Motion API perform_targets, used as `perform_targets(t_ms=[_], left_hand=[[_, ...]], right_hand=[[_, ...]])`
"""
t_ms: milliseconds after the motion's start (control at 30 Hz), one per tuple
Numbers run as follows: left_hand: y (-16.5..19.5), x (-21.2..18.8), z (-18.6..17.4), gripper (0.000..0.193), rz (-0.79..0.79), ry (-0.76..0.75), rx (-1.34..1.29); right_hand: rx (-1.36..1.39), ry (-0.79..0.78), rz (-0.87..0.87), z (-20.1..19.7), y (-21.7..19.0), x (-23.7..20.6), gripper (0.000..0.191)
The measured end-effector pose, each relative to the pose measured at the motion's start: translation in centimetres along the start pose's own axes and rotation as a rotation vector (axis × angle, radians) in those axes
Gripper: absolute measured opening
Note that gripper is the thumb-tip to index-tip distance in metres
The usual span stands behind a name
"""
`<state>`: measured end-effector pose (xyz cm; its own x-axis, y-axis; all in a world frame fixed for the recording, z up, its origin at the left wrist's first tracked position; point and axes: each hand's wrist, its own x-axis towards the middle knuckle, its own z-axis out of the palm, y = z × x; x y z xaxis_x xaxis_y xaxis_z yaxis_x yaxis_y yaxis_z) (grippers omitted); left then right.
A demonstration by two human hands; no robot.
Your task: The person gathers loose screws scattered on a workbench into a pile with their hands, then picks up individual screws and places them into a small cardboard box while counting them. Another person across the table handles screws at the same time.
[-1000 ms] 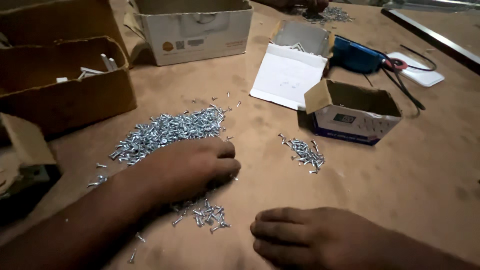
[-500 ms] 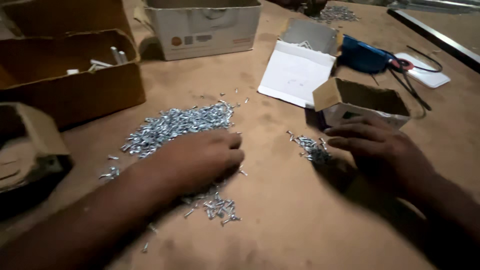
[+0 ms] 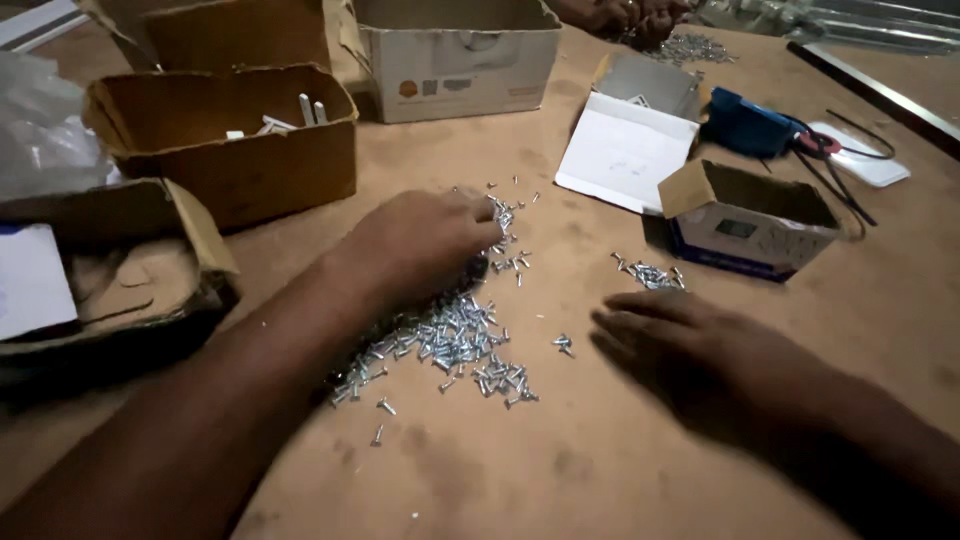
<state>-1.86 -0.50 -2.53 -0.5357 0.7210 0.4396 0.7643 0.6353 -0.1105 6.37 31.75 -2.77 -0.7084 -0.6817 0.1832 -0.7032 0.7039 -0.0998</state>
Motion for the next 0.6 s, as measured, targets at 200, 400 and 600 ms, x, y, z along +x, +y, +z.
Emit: perform_targets(t_ms=[200,400,600], left_hand=[[0.4,0.1,0.8,0.017,0.021,0.013,0.012],[2.7,0.9,0.7,0.012,0.059,-0.063,-0.007],[3.6,1.7,-0.1,0.022,-0.078,-0.171,-0.047]], right_hand=[[0.118,0.021,-0.293,0.8,-2.1,0.8,0.039],[0.146,0.028,-0.366,-1.3,-2.2,-0.5,0.019],[0.195,0.154,-0.387,-2.7,-1.3,-2.0,0.025]])
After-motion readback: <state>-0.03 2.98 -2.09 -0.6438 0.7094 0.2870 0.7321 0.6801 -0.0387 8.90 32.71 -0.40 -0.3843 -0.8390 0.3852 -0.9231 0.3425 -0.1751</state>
